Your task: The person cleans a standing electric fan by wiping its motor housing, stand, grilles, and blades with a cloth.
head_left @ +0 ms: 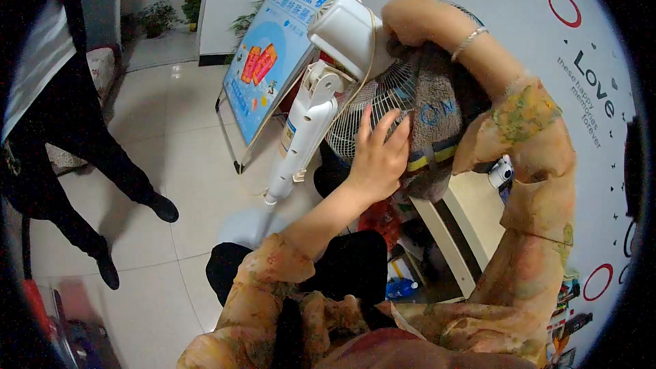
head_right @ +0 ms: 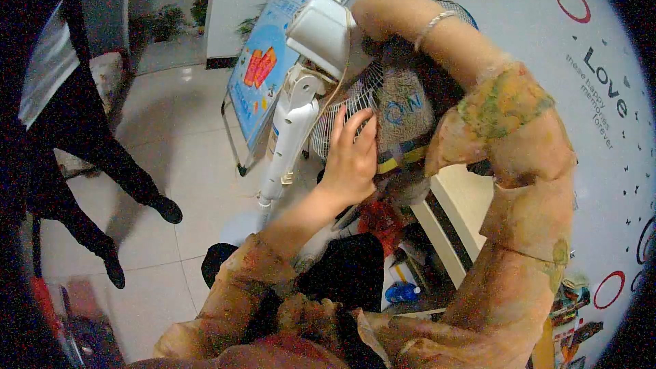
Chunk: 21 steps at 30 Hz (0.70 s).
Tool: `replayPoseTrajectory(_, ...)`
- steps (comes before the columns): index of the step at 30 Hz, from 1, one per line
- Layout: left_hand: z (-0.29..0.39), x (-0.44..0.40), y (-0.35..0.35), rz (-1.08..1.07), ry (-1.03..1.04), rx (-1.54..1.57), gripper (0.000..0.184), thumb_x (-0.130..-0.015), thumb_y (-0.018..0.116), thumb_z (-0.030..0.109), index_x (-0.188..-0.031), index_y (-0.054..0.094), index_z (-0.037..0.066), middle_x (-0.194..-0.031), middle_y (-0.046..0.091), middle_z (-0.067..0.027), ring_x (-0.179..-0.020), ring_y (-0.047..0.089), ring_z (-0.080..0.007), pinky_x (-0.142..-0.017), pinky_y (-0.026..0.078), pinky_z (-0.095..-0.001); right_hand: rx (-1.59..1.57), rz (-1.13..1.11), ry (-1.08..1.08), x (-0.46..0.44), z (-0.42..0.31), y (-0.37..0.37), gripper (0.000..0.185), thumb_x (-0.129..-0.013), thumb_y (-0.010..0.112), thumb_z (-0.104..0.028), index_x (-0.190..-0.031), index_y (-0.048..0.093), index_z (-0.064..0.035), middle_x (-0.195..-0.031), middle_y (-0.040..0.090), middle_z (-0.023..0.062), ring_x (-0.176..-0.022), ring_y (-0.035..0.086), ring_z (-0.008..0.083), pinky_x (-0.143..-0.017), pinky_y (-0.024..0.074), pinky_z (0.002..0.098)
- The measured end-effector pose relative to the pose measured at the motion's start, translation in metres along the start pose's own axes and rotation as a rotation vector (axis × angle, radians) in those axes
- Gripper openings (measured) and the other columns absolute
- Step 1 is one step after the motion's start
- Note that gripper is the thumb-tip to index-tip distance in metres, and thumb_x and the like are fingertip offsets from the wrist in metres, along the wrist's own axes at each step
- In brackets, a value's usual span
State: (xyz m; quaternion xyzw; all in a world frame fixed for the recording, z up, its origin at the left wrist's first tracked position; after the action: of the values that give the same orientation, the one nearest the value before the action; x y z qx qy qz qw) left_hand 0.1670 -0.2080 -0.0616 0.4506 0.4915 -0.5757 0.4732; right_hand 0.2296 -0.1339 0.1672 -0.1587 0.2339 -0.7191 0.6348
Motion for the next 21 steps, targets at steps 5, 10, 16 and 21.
replayPoseTrajectory(5,-0.005,0.007,0.008,0.056,-0.121,0.063,0.044,-0.071,0.065,0.008,-0.114,0.059,0.0,-0.133,0.042,-0.014,-0.127,0.033,-0.0425,-0.107,0.029,-0.0615,0.003,0.024,-0.029,0.021,0.037,-0.017,0.029,-0.066,0.061,0.001,-0.092,0.072,-0.0046,-0.085,0.068,0.0202,-0.077,0.066,0.0379,-0.065,0.0524,0.0438)
replayPoseTrajectory(10,-0.017,0.014,0.024,0.126,-0.345,0.936,0.053,-0.079,0.066,0.015,-0.128,0.051,0.006,-0.139,0.039,-0.0146,-0.127,0.036,-0.0449,-0.106,0.034,-0.0561,-0.118,0.122,-0.049,0.011,0.054,-0.005,0.028,-0.065,0.06,0.001,-0.091,0.071,-0.0035,-0.087,0.068,0.0205,-0.079,0.067,0.0381,-0.066,0.0522,0.0446)
replayPoseTrajectory(16,-0.013,0.006,0.04,0.087,-0.444,1.137,0.054,-0.079,0.067,0.017,-0.13,0.05,0.006,-0.14,0.04,-0.0161,-0.126,0.04,-0.0438,-0.105,0.036,-0.0547,0.076,0.102,0.074,-0.03,0.021,0.011,0.021,-0.067,0.064,-0.002,-0.086,0.072,-0.0036,-0.093,0.068,0.0212,-0.085,0.067,0.0362,-0.073,0.0538,0.0424)
replayPoseTrajectory(21,-0.011,0.008,0.035,0.043,-0.404,0.901,0.056,-0.079,0.068,0.017,-0.13,0.049,0.006,-0.138,0.041,-0.0168,-0.126,0.04,-0.0437,-0.104,0.036,-0.054,0.146,0.083,0.045,-0.014,0.002,0.009,0.015,-0.073,0.062,-0.008,-0.081,0.073,-0.0044,-0.093,0.07,0.0169,-0.088,0.067,0.0351,-0.073,0.0553,0.0418)
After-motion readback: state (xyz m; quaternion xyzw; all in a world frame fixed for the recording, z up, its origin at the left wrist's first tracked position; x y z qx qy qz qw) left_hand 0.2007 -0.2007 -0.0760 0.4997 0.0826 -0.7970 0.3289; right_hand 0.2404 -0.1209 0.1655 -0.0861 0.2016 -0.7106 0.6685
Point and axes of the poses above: each hand's wrist, its own x-axis away from the middle knuckle, its own y-axis out of the palm, z = x × y, the point moved 2 cm from there along -x, towards the middle knuckle
